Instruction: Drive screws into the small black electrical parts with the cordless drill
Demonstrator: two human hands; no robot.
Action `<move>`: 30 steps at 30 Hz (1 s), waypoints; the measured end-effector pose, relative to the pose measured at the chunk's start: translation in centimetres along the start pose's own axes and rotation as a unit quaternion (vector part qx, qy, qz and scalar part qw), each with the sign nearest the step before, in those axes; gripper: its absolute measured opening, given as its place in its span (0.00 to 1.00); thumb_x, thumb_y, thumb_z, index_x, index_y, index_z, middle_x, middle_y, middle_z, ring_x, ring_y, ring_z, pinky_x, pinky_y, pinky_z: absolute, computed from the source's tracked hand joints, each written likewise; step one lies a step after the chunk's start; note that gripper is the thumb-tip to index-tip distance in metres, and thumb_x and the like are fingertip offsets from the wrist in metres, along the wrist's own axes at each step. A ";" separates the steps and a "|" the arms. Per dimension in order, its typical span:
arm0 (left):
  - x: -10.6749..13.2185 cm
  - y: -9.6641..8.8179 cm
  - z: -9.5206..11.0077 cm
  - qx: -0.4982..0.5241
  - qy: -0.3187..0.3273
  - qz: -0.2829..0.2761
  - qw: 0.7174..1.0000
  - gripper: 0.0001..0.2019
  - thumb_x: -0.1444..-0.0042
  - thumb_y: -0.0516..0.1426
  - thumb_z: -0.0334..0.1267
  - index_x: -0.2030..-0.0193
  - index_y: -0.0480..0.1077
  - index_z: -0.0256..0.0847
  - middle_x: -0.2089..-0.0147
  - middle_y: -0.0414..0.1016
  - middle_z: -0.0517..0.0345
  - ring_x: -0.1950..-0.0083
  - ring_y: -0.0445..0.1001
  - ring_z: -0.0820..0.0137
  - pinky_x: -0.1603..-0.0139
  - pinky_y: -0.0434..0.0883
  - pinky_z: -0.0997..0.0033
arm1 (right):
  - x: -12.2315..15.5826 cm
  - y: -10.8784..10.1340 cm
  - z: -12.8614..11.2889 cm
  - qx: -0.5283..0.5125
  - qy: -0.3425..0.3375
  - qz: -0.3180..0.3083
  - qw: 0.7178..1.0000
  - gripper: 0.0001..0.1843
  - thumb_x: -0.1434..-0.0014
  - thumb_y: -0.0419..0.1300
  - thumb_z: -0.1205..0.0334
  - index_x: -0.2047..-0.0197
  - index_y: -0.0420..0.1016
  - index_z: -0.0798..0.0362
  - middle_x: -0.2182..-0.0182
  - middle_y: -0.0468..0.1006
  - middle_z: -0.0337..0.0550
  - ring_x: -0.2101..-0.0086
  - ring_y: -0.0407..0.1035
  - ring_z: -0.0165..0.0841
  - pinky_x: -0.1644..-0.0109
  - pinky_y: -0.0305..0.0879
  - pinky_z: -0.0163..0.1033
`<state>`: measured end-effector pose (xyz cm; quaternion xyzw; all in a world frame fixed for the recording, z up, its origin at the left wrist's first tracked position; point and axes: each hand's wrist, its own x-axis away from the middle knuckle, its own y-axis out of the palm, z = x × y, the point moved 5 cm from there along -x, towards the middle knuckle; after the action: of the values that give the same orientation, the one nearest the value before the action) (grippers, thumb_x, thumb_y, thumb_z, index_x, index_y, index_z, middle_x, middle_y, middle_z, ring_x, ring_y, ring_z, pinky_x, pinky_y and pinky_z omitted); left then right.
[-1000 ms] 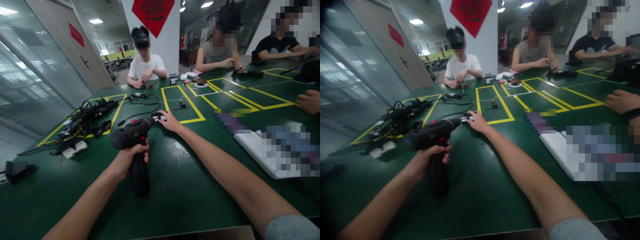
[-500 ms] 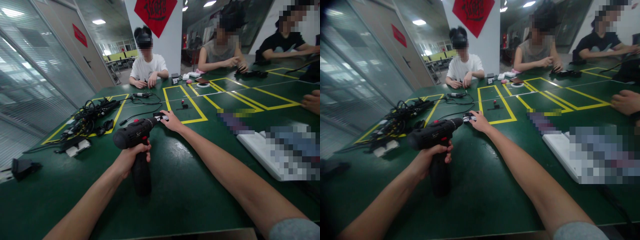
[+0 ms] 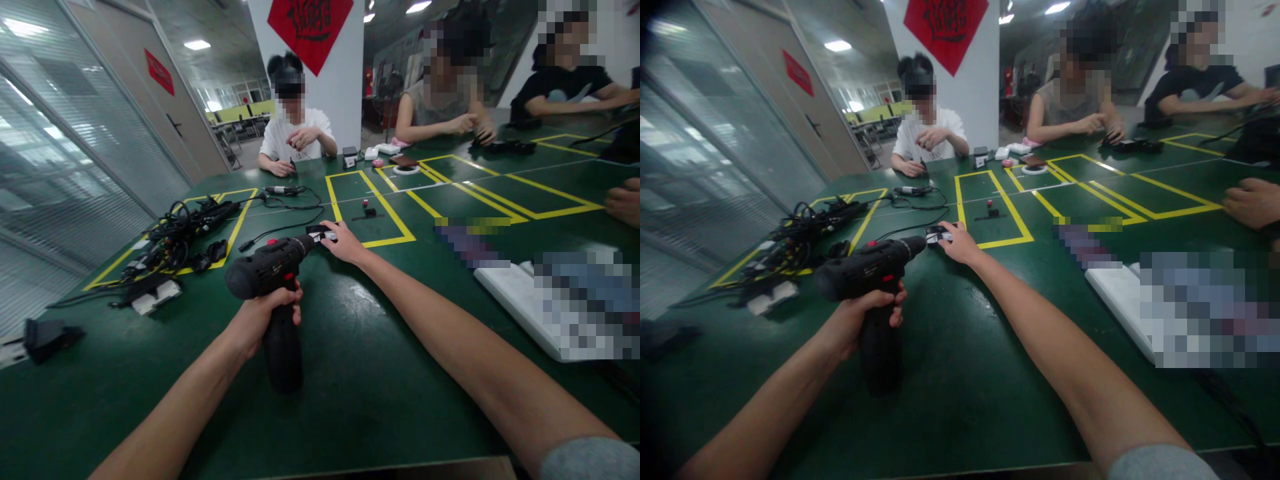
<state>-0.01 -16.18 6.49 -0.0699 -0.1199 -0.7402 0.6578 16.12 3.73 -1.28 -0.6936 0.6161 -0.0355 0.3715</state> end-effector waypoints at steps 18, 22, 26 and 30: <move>-0.1 0.0 -0.2 -0.001 0.000 -0.008 1.000 0.09 0.53 0.59 0.33 0.62 0.69 0.36 0.69 0.70 0.61 0.76 0.69 0.76 0.72 0.67 0.72 | 0.0 -0.1 -0.2 0.000 0.007 -0.006 1.000 0.28 0.41 0.59 0.62 0.37 0.66 0.49 0.47 0.63 0.50 0.48 0.67 0.39 0.38 0.61 0.47; -0.1 -0.1 -0.2 -0.005 0.003 -0.004 1.000 0.10 0.53 0.59 0.34 0.63 0.68 0.36 0.69 0.70 0.61 0.77 0.69 0.76 0.73 0.66 0.73 | 0.0 0.0 -0.1 0.005 0.005 -0.002 1.000 0.28 0.42 0.59 0.62 0.37 0.66 0.49 0.47 0.64 0.50 0.47 0.66 0.39 0.38 0.60 0.46; -0.1 -0.1 -0.2 -0.006 0.005 -0.007 1.000 0.10 0.53 0.60 0.34 0.63 0.68 0.36 0.70 0.70 0.61 0.76 0.69 0.75 0.73 0.66 0.73 | 0.0 0.1 0.0 0.008 0.005 0.001 1.000 0.28 0.41 0.59 0.62 0.37 0.66 0.50 0.47 0.64 0.51 0.46 0.66 0.40 0.38 0.60 0.46; -0.1 -0.1 -0.2 -0.001 0.008 -0.014 1.000 0.09 0.53 0.59 0.34 0.63 0.68 0.36 0.69 0.70 0.61 0.76 0.69 0.76 0.72 0.67 0.73 | 0.0 0.0 -0.1 0.008 0.005 0.000 1.000 0.28 0.41 0.59 0.61 0.37 0.66 0.49 0.47 0.64 0.50 0.47 0.67 0.40 0.38 0.61 0.47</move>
<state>-0.06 -16.09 6.25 -0.0627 -0.1145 -0.7498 0.6487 16.05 3.67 -1.22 -0.6900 0.6181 -0.0442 0.3741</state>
